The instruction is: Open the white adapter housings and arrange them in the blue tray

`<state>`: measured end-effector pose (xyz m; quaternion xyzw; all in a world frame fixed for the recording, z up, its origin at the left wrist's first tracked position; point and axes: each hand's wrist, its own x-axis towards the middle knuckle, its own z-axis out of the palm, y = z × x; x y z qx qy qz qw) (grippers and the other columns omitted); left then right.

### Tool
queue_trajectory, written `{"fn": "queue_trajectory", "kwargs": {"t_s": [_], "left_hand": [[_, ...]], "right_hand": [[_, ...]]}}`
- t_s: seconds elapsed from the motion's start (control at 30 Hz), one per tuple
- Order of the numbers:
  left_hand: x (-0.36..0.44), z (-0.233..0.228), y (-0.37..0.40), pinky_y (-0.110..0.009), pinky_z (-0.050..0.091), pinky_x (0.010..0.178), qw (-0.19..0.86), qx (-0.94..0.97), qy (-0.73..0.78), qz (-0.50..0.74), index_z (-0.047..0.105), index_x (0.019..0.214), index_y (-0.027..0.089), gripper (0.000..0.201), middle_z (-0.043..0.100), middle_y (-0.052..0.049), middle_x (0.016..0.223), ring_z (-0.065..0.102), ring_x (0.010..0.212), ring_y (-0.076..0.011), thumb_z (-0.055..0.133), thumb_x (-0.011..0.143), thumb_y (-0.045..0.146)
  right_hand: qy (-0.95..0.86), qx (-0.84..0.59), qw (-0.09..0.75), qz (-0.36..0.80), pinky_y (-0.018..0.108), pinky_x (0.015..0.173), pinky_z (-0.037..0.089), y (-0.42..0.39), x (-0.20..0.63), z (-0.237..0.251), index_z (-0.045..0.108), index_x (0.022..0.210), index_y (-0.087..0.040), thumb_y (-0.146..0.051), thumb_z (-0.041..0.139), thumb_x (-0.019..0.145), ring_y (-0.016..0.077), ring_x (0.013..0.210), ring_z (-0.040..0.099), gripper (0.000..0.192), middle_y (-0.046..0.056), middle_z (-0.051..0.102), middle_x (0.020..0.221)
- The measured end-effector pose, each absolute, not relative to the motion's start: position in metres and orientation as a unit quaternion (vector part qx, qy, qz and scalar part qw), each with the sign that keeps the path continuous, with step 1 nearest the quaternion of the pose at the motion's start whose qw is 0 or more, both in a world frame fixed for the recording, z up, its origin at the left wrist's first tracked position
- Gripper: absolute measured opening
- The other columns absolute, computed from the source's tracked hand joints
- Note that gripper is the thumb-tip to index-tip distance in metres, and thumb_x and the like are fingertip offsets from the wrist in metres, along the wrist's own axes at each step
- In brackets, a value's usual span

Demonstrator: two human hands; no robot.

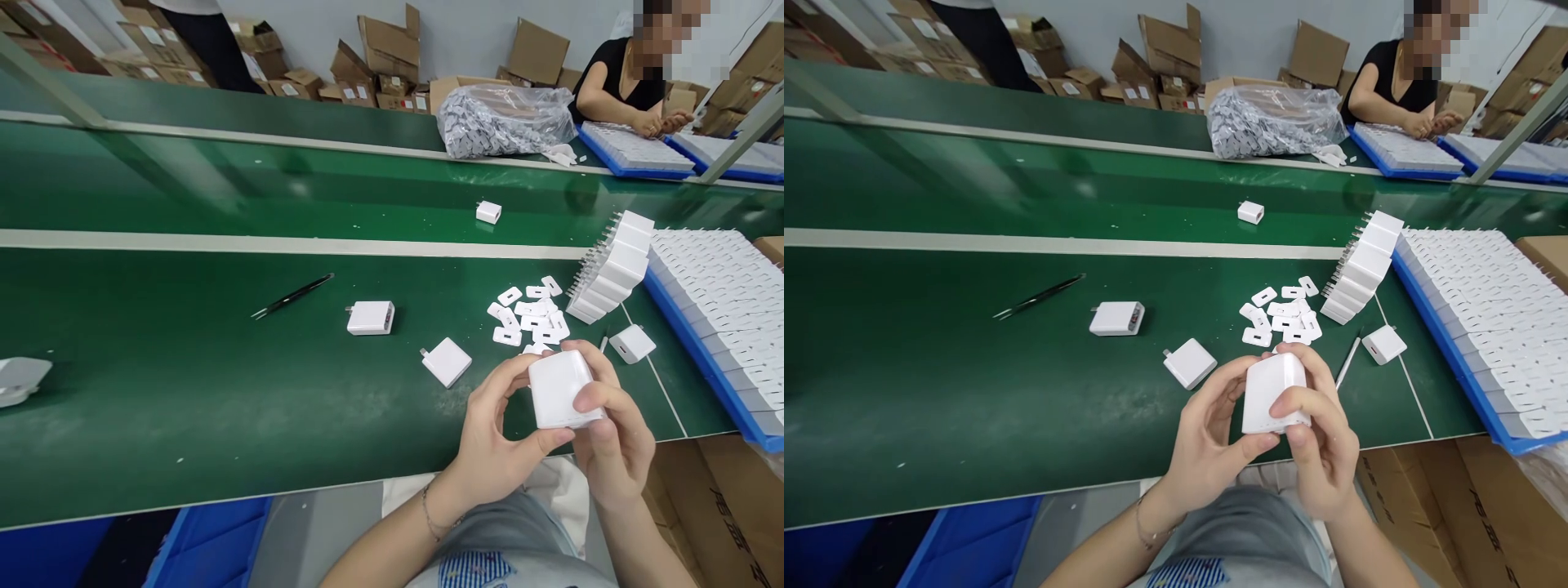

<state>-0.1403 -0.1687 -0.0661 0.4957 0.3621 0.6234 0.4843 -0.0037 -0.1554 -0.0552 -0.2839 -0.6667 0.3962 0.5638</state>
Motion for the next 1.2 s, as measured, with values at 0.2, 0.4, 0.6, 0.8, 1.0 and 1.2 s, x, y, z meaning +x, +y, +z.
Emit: {"fn": "queue_trajectory", "kwargs": {"t_s": [0.2, 0.4, 0.6, 0.8, 1.0, 1.2], "left_hand": [[-0.131, -0.065, -0.169, -0.039, 0.056, 0.095, 0.524, 0.447, 0.349, 0.635, 0.059, 0.125, 0.02, 0.054, 0.067, -0.011, 0.122, 0.066, 0.111, -0.0273, 0.071, 0.084, 0.052], [-0.132, -0.066, -0.171, -0.038, 0.057, 0.091, 0.482, 0.475, 0.362, 0.641, 0.059, 0.125, 0.021, 0.057, 0.066, -0.012, 0.121, 0.066, 0.107, -0.0277, 0.071, 0.082, 0.055], [-0.119, -0.081, -0.169, -0.035, 0.055, 0.078, 0.358, 0.531, 0.39, 0.661, 0.059, 0.121, 0.022, 0.041, 0.065, -0.008, 0.103, 0.062, 0.088, -0.0211, 0.064, 0.089, 0.046], [-0.118, -0.079, -0.158, -0.037, 0.054, 0.091, 0.554, 0.392, 0.37, 0.634, 0.067, 0.113, 0.018, 0.044, 0.072, -0.009, 0.11, 0.067, 0.103, -0.0257, 0.072, 0.083, 0.05], [-0.123, -0.079, -0.148, -0.038, 0.057, 0.087, 0.726, 0.232, 0.331, 0.557, 0.076, 0.097, 0.01, 0.049, 0.078, -0.011, 0.09, 0.074, 0.089, -0.0266, 0.073, 0.079, 0.056], [-0.104, -0.085, -0.148, -0.039, 0.058, 0.09, 0.768, 0.17, 0.329, 0.522, 0.074, 0.106, 0.01, 0.051, 0.078, -0.015, 0.096, 0.074, 0.094, -0.0289, 0.072, 0.081, 0.055]], "right_hand": [[-0.637, -0.315, 0.59, 0.383, 0.048, 0.091, 0.051, -0.152, -0.012, -0.06, 0.065, 0.098, -0.03, -0.034, 0.047, 0.1, 0.0306, 0.129, 0.049, 0.019, 0.008, 0.059, 0.128], [-0.662, -0.317, 0.579, 0.355, 0.05, 0.088, 0.054, -0.153, -0.011, -0.059, 0.068, 0.101, -0.032, -0.04, 0.048, 0.099, 0.0324, 0.128, 0.052, 0.022, 0.008, 0.06, 0.129], [-0.657, -0.32, 0.616, 0.294, 0.049, 0.085, 0.053, -0.151, -0.018, -0.062, 0.067, 0.089, -0.029, -0.033, 0.045, 0.101, 0.0309, 0.12, 0.057, 0.025, 0.007, 0.065, 0.111], [-0.653, -0.381, 0.551, 0.353, 0.043, 0.094, 0.052, -0.141, 0.0, -0.067, 0.072, 0.107, -0.03, -0.033, 0.048, 0.101, 0.028, 0.126, 0.054, 0.026, 0.008, 0.061, 0.128], [-0.707, -0.448, 0.389, 0.384, 0.038, 0.092, 0.055, -0.139, 0.027, -0.065, 0.045, 0.145, -0.039, -0.036, 0.061, 0.094, 0.0234, 0.122, 0.058, 0.053, 0.006, 0.05, 0.147], [-0.745, -0.558, 0.302, 0.207, 0.038, 0.078, 0.058, -0.15, 0.019, -0.072, 0.039, 0.146, -0.034, -0.036, 0.054, 0.095, 0.0249, 0.108, 0.065, 0.053, 0.009, 0.051, 0.144]]}}
